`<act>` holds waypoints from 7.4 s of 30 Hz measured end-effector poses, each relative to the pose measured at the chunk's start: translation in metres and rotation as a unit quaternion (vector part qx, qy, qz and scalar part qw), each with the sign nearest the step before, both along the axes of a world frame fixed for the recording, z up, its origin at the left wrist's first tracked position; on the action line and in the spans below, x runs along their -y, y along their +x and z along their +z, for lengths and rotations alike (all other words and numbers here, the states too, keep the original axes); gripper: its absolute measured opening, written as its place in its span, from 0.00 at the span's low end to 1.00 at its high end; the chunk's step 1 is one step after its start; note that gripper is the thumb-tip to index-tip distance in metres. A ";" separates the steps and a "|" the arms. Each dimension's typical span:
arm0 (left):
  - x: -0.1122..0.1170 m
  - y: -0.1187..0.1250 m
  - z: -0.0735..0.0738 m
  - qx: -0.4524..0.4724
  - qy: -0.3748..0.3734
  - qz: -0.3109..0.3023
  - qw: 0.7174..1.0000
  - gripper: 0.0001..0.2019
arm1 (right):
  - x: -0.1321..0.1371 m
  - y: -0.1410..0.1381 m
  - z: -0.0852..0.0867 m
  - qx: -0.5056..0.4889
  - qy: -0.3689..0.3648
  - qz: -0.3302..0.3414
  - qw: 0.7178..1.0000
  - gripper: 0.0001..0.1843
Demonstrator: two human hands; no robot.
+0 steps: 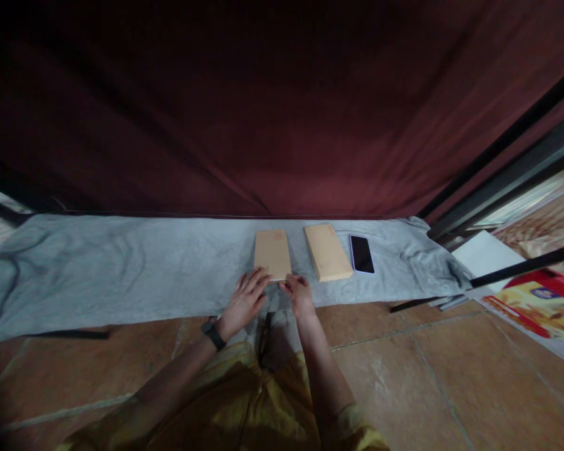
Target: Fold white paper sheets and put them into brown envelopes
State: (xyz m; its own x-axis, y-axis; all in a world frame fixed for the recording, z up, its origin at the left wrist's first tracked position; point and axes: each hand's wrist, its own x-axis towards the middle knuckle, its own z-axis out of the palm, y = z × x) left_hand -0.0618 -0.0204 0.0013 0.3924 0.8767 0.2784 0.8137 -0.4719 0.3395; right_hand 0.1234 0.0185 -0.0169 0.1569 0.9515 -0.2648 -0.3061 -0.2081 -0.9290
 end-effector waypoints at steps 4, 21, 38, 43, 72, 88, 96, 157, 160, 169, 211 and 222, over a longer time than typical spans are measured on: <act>-0.019 -0.002 0.002 0.011 0.009 0.025 1.000 0.22 | -0.002 -0.012 -0.001 0.004 -0.011 -0.002 1.000 0.24; -0.017 -0.014 -0.013 -0.013 -0.031 -0.016 0.999 0.15 | 0.021 0.019 0.003 0.537 0.102 0.086 0.833 0.17; -0.005 0.007 -0.016 -0.190 0.042 -0.041 0.980 0.23 | 0.004 0.021 -0.016 0.507 0.313 0.165 0.786 0.18; -0.007 0.007 -0.017 -0.169 0.038 -0.055 0.983 0.22 | -0.026 0.007 -0.013 0.487 0.332 0.222 0.777 0.18; -0.028 -0.018 -0.026 -0.010 0.050 -0.061 0.997 0.18 | -0.136 -0.033 -0.010 0.652 0.316 0.299 0.621 0.27; -0.027 -0.017 -0.024 -0.003 0.026 -0.049 0.998 0.17 | -0.081 0.002 -0.015 0.557 0.356 0.295 0.690 0.23; -0.027 -0.017 -0.024 -0.007 0.023 -0.044 0.999 0.17 | -0.020 0.039 -0.008 0.510 0.334 0.293 0.737 0.20; -0.017 -0.005 -0.021 0.090 -0.007 0.136 0.987 0.04 | 0.006 0.018 -0.025 0.570 0.272 0.106 0.768 0.05; -0.018 -0.005 -0.021 0.097 -0.007 0.139 0.986 0.04 | 0.005 0.018 -0.025 0.570 0.270 0.105 0.769 0.05; -0.022 -0.005 -0.024 0.111 -0.004 0.149 0.983 0.05 | 0.005 0.018 -0.024 0.559 0.268 0.099 0.778 0.03; 0.025 0.035 -0.038 -0.128 0.008 0.011 0.992 0.30 | 0.048 0.012 -0.024 0.598 0.332 0.207 0.699 0.28; 0.030 0.023 -0.037 -0.121 0.012 0.048 0.991 0.32 | 0.051 0.008 -0.023 0.620 0.325 0.189 0.688 0.27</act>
State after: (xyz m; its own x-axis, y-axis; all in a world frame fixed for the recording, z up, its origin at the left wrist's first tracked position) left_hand -0.0391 -0.0507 -0.0355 0.3653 0.9074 0.2076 0.9116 -0.3939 0.1176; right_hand 0.1314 -0.0328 -0.0399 -0.4136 0.8400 0.3511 0.7677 0.5291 -0.3615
